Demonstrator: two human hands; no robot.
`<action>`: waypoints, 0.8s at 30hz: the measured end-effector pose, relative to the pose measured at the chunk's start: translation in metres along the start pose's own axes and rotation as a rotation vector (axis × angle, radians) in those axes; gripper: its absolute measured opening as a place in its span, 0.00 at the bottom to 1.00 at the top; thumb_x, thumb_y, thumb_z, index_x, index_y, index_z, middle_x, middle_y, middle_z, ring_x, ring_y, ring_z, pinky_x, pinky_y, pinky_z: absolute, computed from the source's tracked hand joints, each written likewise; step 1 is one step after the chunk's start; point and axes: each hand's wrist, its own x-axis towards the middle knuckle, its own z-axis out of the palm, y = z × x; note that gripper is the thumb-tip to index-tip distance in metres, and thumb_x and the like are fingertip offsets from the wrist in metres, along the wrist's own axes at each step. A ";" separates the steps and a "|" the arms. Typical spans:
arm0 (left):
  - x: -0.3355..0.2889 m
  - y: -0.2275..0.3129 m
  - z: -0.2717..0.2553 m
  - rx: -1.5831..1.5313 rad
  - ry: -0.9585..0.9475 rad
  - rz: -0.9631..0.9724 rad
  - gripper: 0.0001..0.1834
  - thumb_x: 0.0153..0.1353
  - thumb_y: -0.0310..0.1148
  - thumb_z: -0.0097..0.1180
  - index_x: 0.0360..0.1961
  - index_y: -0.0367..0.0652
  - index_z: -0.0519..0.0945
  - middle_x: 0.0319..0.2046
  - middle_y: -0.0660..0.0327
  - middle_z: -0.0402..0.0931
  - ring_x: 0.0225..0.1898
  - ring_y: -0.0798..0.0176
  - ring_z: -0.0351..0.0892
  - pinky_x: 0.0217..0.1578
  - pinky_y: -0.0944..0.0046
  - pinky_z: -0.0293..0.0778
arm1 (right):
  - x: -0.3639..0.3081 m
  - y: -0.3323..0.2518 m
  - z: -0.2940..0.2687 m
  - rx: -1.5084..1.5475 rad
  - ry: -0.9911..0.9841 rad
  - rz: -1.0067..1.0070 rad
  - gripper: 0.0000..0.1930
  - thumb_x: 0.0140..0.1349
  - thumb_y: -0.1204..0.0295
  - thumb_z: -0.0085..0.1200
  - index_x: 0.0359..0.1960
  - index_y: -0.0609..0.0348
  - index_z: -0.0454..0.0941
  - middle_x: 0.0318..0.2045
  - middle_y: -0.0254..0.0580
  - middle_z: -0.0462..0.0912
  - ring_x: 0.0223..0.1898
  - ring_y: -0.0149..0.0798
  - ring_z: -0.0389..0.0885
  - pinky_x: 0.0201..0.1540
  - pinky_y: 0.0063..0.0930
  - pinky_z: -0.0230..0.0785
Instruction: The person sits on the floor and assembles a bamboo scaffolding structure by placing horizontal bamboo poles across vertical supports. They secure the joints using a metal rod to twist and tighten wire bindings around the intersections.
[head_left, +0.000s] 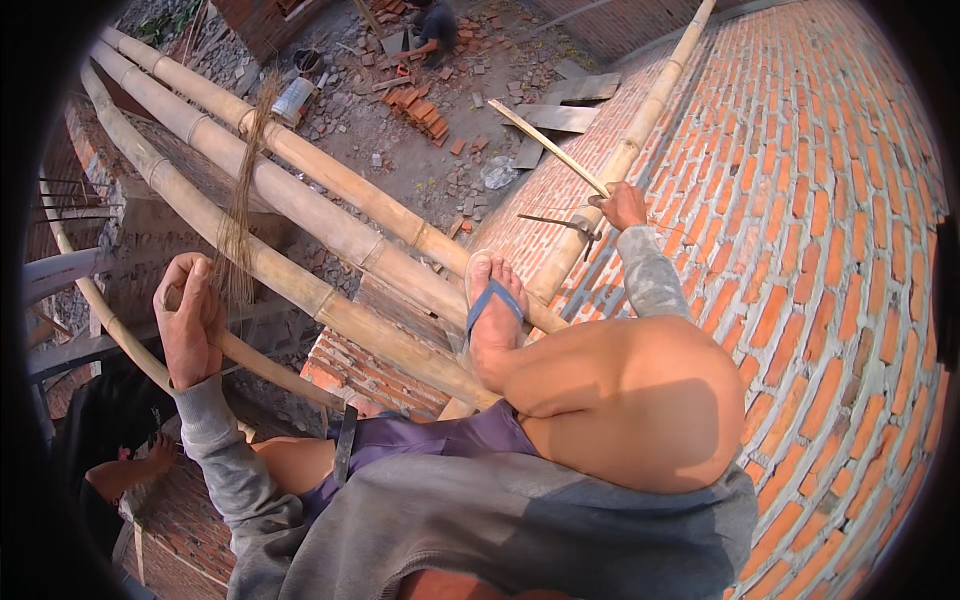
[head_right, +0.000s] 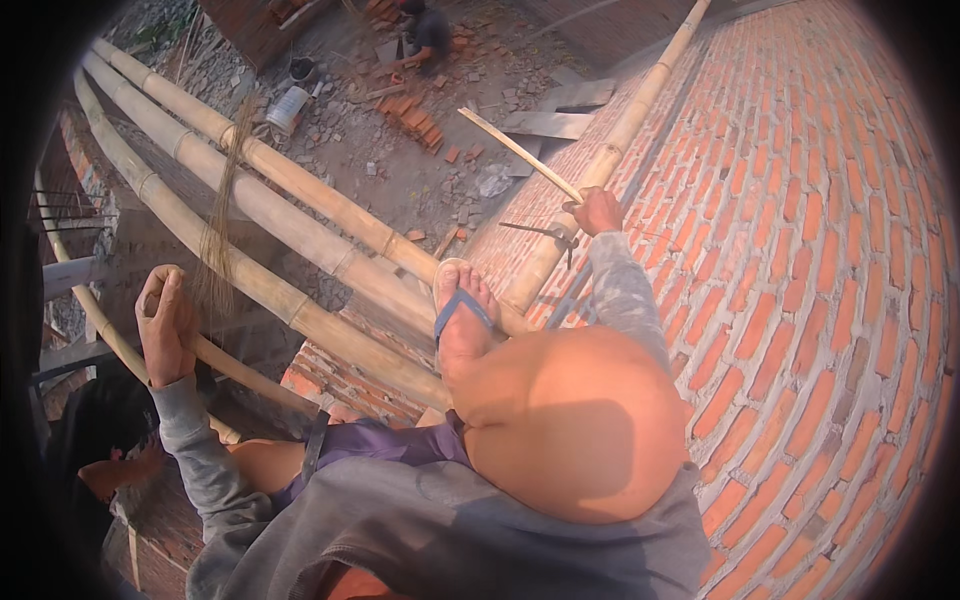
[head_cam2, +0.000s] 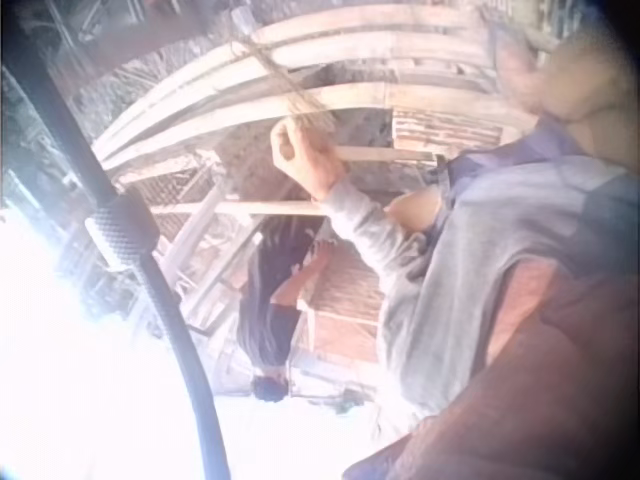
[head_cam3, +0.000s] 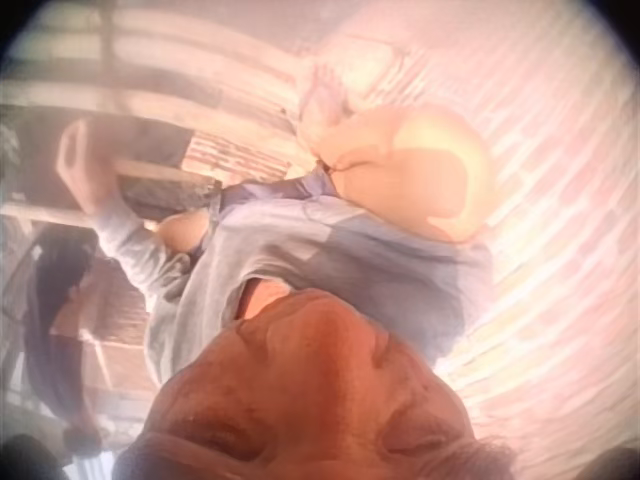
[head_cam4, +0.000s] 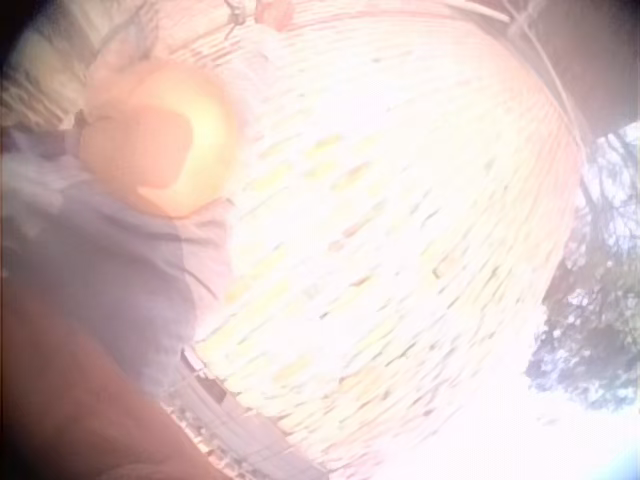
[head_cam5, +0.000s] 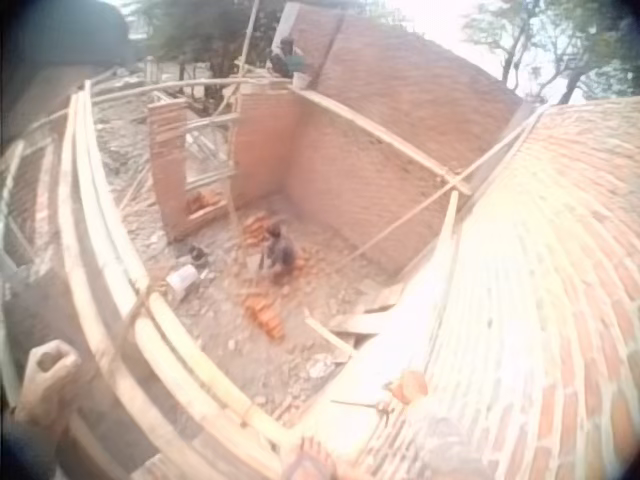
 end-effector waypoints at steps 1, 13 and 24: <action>0.000 -0.004 -0.001 -0.001 -0.013 -0.009 0.08 0.76 0.37 0.60 0.42 0.44 0.78 0.17 0.79 0.58 0.15 0.83 0.49 0.16 0.74 0.46 | 0.002 -0.004 0.012 -0.044 0.056 -0.026 0.19 0.57 0.57 0.74 0.44 0.57 0.91 0.36 0.58 0.90 0.42 0.57 0.90 0.48 0.50 0.80; -0.005 -0.007 0.011 0.084 0.057 0.013 0.07 0.76 0.34 0.59 0.39 0.45 0.78 0.19 0.79 0.61 0.16 0.84 0.52 0.16 0.75 0.47 | 0.051 -0.008 0.087 0.076 0.084 0.089 0.25 0.53 0.58 0.78 0.48 0.62 0.88 0.43 0.59 0.89 0.48 0.58 0.89 0.53 0.48 0.81; 0.005 -0.023 0.037 0.125 -0.035 0.034 0.09 0.76 0.35 0.60 0.38 0.44 0.78 0.18 0.79 0.61 0.15 0.83 0.52 0.16 0.74 0.47 | 0.052 0.012 0.078 0.454 0.238 0.127 0.24 0.52 0.62 0.78 0.46 0.65 0.88 0.41 0.64 0.89 0.47 0.57 0.89 0.53 0.46 0.80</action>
